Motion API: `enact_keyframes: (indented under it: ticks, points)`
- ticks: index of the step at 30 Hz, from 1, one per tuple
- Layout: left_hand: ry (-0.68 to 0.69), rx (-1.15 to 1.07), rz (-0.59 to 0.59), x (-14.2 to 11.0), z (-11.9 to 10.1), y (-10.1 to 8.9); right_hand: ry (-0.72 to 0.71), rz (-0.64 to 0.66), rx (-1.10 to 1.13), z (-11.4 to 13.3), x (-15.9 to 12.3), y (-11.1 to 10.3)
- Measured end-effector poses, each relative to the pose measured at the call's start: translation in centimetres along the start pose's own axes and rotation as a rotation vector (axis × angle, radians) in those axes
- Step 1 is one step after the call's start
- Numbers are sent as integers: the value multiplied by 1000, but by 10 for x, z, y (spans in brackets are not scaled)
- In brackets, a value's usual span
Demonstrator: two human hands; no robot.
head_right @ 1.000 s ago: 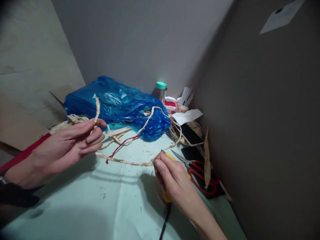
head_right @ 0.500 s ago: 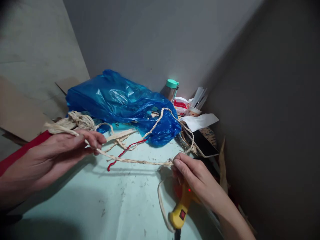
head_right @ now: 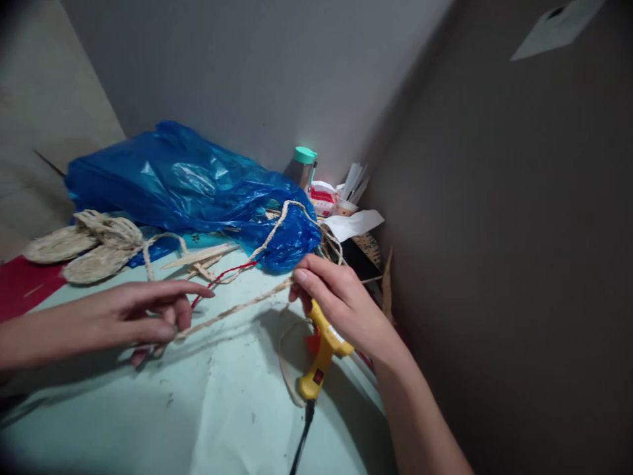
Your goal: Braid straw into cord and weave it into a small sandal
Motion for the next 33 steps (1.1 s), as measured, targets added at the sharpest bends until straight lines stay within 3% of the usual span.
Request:
enact_keyframes:
  ticks: [2,4,7,13,17,19,21,25,29,33]
  points:
    - [-38,160,99,8,-3,15,-53,4,-7,12,6,2]
    - [-50,183,154,13,0,24,-107,-17,-77,20,11,0]
    - [-42,97,123,17,7,29,-136,-54,-198,18,16,-8]
    - [-74,-69,82,16,7,42,-70,-158,-261,-12,12,-34]
    - [-74,-169,3,16,-1,48,-51,-364,-399,-18,-15,-45]
    - [-50,-215,-20,16,-4,50,-52,-498,-469,-20,-41,-45]
    - [-23,-262,-39,17,-5,50,-9,-549,-604,-31,-72,-40]
    - [8,-355,-80,20,-3,46,117,-404,-849,-74,-124,-24]
    - [21,-408,-82,21,-2,44,-58,-298,-1166,-93,-142,-16]
    - [22,-404,-75,19,-2,41,-159,-270,-1261,-92,-137,-17]
Point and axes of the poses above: each hand's wrist, its own x-axis towards the middle knuckle, its own y-axis out of the palm, z = x × y, the point moved 4 cm from there along x, towards the middle knuckle
